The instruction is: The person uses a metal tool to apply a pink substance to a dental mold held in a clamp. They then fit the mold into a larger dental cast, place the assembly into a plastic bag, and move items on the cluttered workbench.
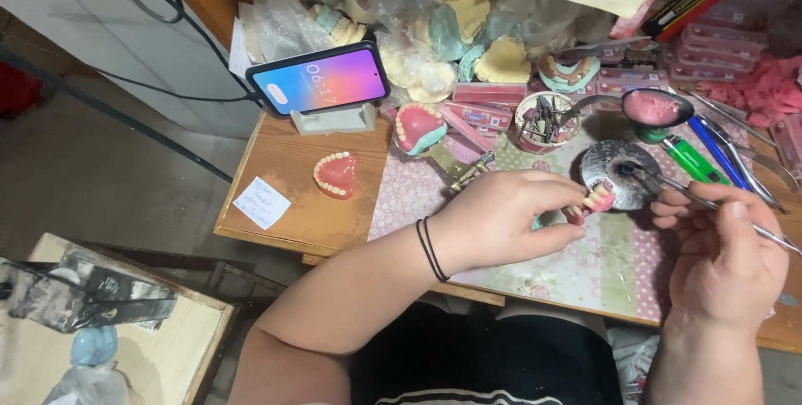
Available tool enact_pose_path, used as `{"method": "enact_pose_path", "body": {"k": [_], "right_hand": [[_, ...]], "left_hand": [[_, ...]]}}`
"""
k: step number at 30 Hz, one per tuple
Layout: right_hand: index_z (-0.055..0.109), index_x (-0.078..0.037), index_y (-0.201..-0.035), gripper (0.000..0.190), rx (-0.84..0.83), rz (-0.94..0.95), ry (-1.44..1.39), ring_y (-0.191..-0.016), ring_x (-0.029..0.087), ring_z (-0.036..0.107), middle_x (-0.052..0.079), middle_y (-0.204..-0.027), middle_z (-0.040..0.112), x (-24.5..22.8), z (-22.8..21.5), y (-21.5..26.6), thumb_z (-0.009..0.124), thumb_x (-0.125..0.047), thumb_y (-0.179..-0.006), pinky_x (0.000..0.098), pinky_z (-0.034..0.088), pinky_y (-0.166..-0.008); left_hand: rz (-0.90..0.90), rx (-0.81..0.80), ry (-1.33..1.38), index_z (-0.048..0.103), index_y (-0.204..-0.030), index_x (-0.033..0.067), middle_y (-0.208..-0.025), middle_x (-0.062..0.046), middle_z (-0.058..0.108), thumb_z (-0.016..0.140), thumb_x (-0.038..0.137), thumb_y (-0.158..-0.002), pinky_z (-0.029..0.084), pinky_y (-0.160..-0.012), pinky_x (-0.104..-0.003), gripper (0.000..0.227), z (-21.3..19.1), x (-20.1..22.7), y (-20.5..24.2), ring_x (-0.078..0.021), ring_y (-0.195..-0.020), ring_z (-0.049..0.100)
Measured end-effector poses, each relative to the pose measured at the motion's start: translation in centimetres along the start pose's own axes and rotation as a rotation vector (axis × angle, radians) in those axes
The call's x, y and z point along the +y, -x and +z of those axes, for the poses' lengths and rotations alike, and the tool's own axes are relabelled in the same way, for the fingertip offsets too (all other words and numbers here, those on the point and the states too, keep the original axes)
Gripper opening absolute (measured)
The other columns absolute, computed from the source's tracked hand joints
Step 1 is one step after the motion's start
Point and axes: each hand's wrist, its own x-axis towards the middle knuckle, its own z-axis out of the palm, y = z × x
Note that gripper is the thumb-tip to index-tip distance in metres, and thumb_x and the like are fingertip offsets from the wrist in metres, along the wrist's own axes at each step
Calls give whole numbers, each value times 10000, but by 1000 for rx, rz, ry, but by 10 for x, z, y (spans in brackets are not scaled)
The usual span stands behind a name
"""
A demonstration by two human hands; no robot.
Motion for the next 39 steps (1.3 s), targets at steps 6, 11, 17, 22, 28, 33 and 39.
{"method": "enact_pose_path", "body": {"k": [6, 11, 17, 22, 28, 33, 39], "right_hand": [[650, -73, -1174, 300, 37, 24, -51, -820, 215, 734, 170, -1015, 711, -7, 8, 2, 600, -358, -1094, 246, 640, -744], [650, -61, -1148, 270, 51, 19, -93, -790, 229, 723, 193, -989, 707, -8, 9, 0, 582, -314, -1079, 264, 627, -720], [664, -34, -1137, 284, 70, 38, -127, -788, 230, 726, 196, -982, 718, -13, 10, 1, 593, -298, -1062, 269, 634, -735], [652, -17, -1144, 298, 65, 40, -140, -801, 243, 716, 201, -981, 705, -14, 11, 2, 582, -295, -1061, 285, 624, -746], [650, -9, -1148, 290, 66, 44, -146, -796, 245, 711, 219, -987, 702, -16, 11, 2, 572, -276, -1068, 291, 624, -746], [649, -17, -1155, 292, 49, 42, -138, -806, 239, 716, 208, -1002, 711, -18, 12, 3, 573, -283, -1063, 296, 631, -759], [647, -3, -1147, 280, 70, 57, -142, -807, 245, 714, 215, -998, 709, -19, 13, 3, 560, -259, -1073, 295, 630, -766]], "left_hand": [[44, -5, -17, 720, -1190, 96, -1280, -94, 744, 588, 339, -967, 588, -934, -416, 355, -2, 3, -1, -270, -1171, 726], [72, 27, 5, 724, -1129, 87, -1241, -105, 748, 641, 306, -953, 570, -967, -407, 292, 0, 2, -2, -283, -1167, 720], [76, 28, 25, 716, -1086, 80, -1207, -96, 748, 653, 274, -955, 565, -972, -401, 243, -1, 4, -2, -276, -1148, 719], [68, 41, 2, 728, -1168, 67, -1218, -117, 753, 669, 263, -950, 566, -1023, -402, 298, 0, 3, -2, -280, -1163, 718], [32, 29, -25, 731, -1187, 79, -1240, -116, 752, 658, 281, -951, 561, -1016, -403, 319, 2, 1, -3, -281, -1178, 713], [43, 55, -64, 737, -1191, 74, -1233, -115, 756, 683, 296, -942, 574, -1006, -413, 338, 5, -2, -2, -283, -1153, 725], [41, 55, -40, 732, -1184, 66, -1225, -115, 753, 687, 282, -941, 569, -1005, -403, 328, 4, 1, -2, -281, -1156, 722]]}}
